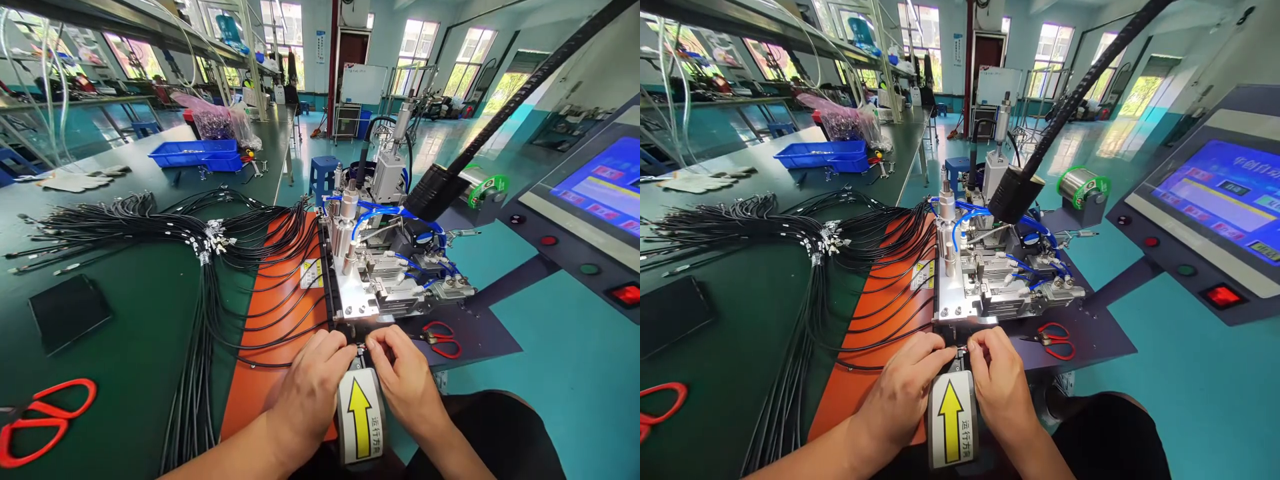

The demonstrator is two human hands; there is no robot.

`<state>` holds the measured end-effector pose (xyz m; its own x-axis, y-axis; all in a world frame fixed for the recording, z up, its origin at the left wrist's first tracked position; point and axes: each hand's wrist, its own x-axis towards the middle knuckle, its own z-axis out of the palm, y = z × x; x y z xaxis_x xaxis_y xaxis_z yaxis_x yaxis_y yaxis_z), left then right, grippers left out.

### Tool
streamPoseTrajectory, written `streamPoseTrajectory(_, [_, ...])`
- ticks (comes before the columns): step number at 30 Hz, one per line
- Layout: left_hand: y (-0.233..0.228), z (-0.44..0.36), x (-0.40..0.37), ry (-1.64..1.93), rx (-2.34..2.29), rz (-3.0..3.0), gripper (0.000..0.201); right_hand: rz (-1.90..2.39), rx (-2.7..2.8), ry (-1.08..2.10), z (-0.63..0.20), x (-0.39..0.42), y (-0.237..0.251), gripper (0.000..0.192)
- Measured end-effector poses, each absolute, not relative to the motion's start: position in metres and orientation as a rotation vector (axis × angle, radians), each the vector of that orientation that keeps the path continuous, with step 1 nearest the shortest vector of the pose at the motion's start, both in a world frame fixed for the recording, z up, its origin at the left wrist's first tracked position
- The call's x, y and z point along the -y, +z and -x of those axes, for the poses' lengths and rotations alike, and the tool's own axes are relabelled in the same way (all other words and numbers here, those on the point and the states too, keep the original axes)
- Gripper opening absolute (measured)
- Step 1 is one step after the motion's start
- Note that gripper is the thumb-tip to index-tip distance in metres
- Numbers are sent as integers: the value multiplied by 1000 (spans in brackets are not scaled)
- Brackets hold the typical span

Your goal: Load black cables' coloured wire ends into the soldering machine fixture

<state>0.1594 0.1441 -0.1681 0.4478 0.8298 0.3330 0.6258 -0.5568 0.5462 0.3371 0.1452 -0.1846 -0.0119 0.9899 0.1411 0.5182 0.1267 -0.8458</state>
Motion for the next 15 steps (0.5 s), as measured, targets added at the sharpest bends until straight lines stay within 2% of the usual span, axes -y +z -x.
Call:
streamPoseTrajectory(10, [-169, -159, -144, 835, -1223, -2365, 22, 1635, 1386, 1224, -343, -148, -187, 41])
streamPoseTrajectory(15, [-167, -159, -144, 831, -1251, -2355, 22, 1586, 1400, 1161, -336, -145, -185, 39])
